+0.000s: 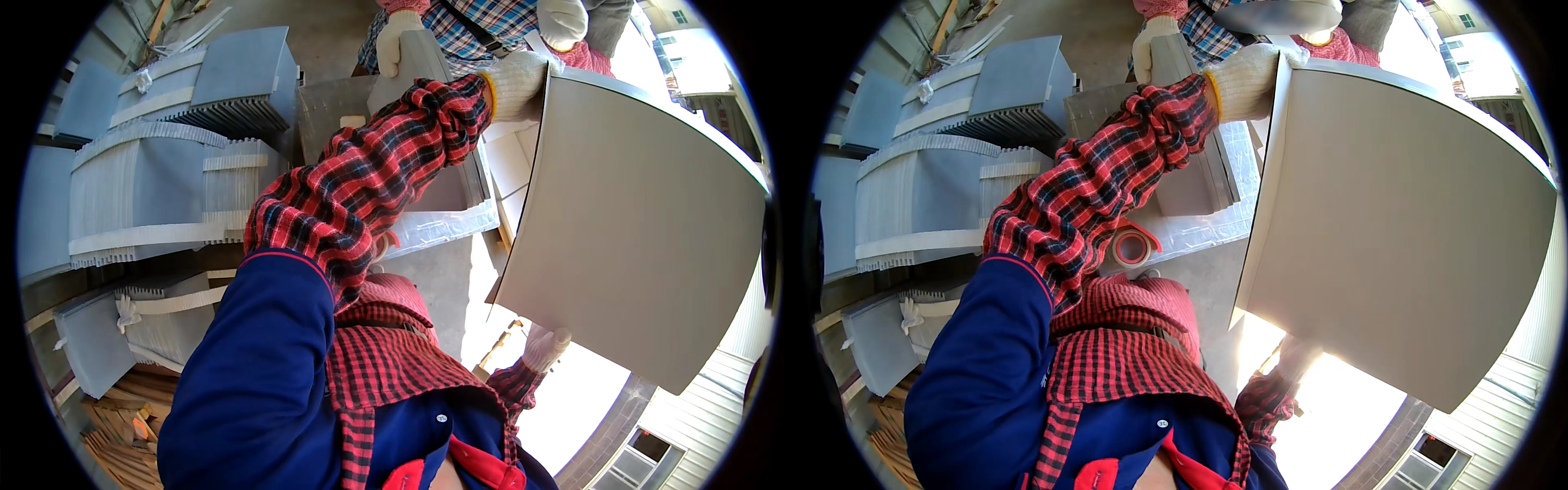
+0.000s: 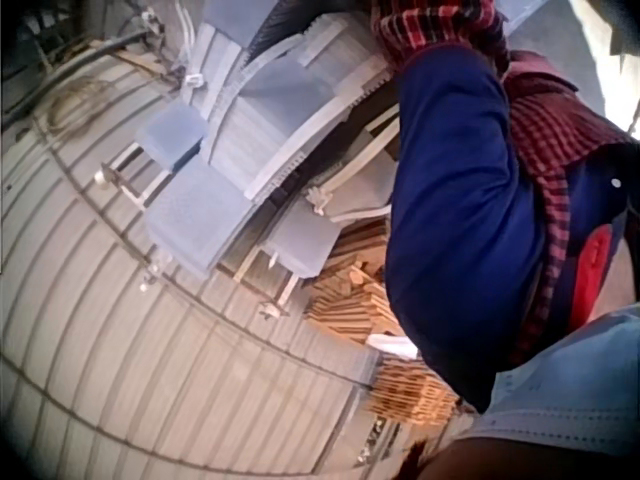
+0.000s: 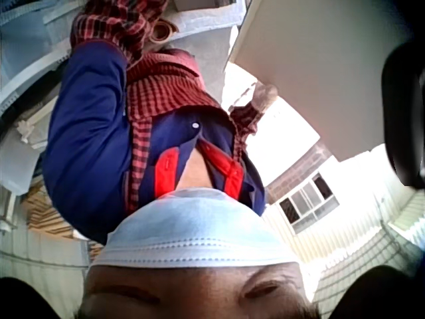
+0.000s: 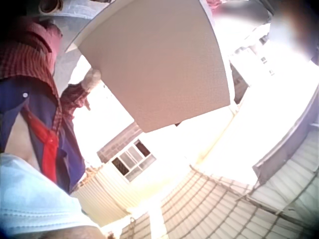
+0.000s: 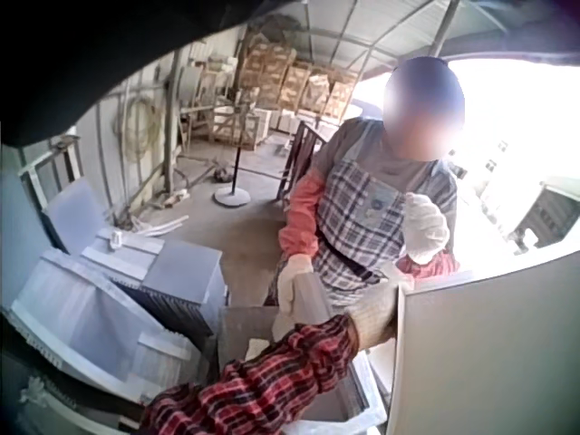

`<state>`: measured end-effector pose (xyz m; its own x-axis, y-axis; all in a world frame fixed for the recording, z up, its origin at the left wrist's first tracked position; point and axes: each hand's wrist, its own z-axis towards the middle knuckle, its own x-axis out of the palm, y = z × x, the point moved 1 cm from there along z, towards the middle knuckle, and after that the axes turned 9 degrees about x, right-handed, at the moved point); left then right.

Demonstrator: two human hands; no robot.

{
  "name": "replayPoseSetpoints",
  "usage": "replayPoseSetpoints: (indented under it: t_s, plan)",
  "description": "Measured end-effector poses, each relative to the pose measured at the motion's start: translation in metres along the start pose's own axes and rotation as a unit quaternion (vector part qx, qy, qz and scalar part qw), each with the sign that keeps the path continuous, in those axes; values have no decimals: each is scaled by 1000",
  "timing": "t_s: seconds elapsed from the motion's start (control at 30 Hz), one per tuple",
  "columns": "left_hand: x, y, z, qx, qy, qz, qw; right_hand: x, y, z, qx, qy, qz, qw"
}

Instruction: The person picks up gray panels and places them on a workbench, then folds and tapes cardboard pieces into box shapes. They handle panels and boxes one at a time, using a tape dispenser to seal edges while a coworker assists nearby.

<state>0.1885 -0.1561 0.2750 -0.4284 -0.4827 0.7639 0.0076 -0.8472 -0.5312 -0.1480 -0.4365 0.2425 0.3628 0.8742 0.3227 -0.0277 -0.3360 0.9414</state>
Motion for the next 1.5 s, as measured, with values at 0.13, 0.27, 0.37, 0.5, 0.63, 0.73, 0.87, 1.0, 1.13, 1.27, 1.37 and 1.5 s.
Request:
replayPoseSetpoints:
  t_s: [0.13,0.27,0.37,0.5,0.63,0.73,0.87,1.0,1.13,1.27,1.37,1.5]
  plan:
    - [42,-42,-21,-119,33,-156,980,22,7,36,-81,-56,3,995]
    - [7,-45,9,-83,31,-120,989,86,22,103,-160,-47,-98,981]
    - [53,-93,0,-110,-5,-5,994,94,16,141,-106,-36,-62,992]
    - [72,-103,-16,-116,-6,67,991,98,2,161,-46,-49,-64,996]
    - [51,-89,-12,-98,-12,176,979,85,-10,164,10,-63,4,998]
    - [38,-81,-17,-89,-9,297,951,79,-1,149,19,-65,4,998]
    - [7,-81,-4,-101,17,441,892,45,-5,158,-10,-21,45,999]
    - [-30,-99,7,-115,43,580,805,62,6,133,-49,18,-21,998]
    - [-61,-110,13,-122,68,660,738,82,-1,113,-47,29,-34,998]
    - [-85,-119,24,-141,97,682,711,74,-28,112,-22,6,-67,997]
    - [-95,-129,34,-155,117,677,710,76,-50,112,-47,-11,-127,991]
    - [-104,-141,44,-163,126,681,702,100,-76,106,-139,-36,-191,971]
